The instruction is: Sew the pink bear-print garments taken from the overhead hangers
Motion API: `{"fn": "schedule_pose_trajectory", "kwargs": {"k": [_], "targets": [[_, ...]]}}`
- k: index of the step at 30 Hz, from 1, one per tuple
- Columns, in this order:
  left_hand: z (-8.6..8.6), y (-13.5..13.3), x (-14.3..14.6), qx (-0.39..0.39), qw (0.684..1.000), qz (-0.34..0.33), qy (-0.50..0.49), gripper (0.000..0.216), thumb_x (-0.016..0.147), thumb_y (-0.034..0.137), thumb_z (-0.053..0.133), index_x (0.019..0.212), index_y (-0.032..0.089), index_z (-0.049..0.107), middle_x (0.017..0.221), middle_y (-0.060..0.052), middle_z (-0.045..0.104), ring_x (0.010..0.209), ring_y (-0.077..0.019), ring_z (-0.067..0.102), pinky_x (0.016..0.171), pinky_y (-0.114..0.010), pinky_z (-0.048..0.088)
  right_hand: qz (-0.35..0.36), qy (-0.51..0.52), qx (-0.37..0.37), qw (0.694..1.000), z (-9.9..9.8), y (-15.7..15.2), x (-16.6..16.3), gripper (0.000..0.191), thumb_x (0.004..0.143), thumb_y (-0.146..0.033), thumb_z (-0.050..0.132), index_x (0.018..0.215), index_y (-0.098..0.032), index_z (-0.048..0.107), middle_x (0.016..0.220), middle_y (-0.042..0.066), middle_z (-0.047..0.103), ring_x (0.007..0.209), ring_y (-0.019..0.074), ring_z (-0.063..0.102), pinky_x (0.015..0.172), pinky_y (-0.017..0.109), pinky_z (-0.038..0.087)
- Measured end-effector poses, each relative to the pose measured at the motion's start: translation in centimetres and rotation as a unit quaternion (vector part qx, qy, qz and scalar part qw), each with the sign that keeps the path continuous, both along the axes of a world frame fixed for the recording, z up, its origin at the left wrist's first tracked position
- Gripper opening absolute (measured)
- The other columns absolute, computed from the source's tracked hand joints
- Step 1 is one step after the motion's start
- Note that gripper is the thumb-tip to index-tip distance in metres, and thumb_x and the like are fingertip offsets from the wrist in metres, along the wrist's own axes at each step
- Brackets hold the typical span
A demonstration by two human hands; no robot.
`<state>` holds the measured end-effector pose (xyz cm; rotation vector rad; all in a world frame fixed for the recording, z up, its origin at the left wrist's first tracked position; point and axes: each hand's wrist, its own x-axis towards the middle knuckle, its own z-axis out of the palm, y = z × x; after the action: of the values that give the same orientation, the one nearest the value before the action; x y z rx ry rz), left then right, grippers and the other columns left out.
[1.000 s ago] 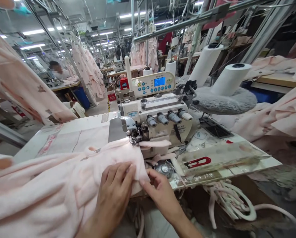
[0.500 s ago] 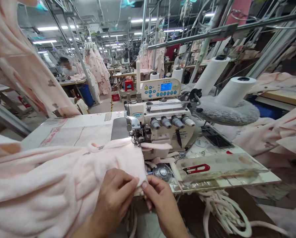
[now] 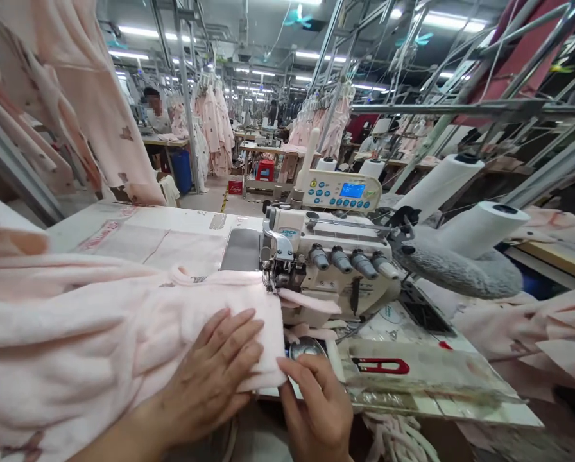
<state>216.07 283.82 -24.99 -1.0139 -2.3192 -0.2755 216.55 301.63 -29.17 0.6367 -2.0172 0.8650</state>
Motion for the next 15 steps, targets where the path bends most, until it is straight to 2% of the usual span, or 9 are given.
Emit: {"fn": "schedule_pose_trajectory", "kwargs": {"k": [1,3,5,9,15], "targets": [[-0.1,-0.3,-0.2,-0.026,0.999,0.017,-0.01,0.034,0.082,0.015,0.043,0.115,0.014,0.051,0.126,-0.008,0.052,0.124,-0.0223,0.039,0.106,-0.041,0.024,0.0,0.001,0.001,1.0,-0.1,0.0,-0.2,0.02,0.082,-0.005,0.052,0.094,-0.017,0.061,0.075,0.005,0.054,0.067,0.0132,0.052,0.057,0.023,0.046],[-0.2,-0.7,-0.6,-0.059,0.997,0.038,-0.008,0.042,0.084,0.011,0.037,0.125,0.015,0.045,0.134,-0.006,0.046,0.128,-0.0202,0.034,0.109,-0.04,0.02,-0.002,0.002,0.009,1.0,-0.2,0.1,-0.5,0.019,0.081,-0.005,0.053,0.094,-0.017,0.061,0.075,0.005,0.053,0.066,0.0137,0.051,0.056,0.024,0.045],[-0.2,-0.8,-1.1,-0.058,0.997,0.043,0.013,0.042,0.087,0.008,0.032,0.125,0.015,0.046,0.132,-0.005,0.049,0.126,-0.0178,0.038,0.109,-0.038,0.024,-0.004,-0.006,0.012,1.0,-0.1,0.2,-1.0,0.019,0.081,-0.005,0.052,0.093,-0.017,0.062,0.075,0.005,0.053,0.067,0.0144,0.051,0.056,0.025,0.044],[0.3,-0.5,-2.2,-0.06,0.997,0.045,0.02,0.04,0.086,0.007,0.03,0.12,0.012,0.05,0.125,-0.008,0.055,0.118,-0.0189,0.048,0.102,-0.04,0.037,-0.003,-0.009,0.015,1.0,0.7,0.2,-2.3,0.019,0.083,-0.005,0.051,0.093,-0.016,0.062,0.075,0.005,0.052,0.068,0.0148,0.05,0.058,0.027,0.043],[0.8,-0.5,-4.6,-0.047,0.993,0.076,-0.077,0.053,0.072,0.001,0.039,0.124,0.012,0.046,0.128,-0.014,0.051,0.119,-0.0217,0.046,0.102,-0.044,0.038,-0.014,0.02,0.037,0.999,1.8,-0.1,-5.1,0.015,0.087,-0.01,0.049,0.092,-0.015,0.062,0.073,0.004,0.053,0.068,0.0151,0.048,0.061,0.028,0.039]]}}
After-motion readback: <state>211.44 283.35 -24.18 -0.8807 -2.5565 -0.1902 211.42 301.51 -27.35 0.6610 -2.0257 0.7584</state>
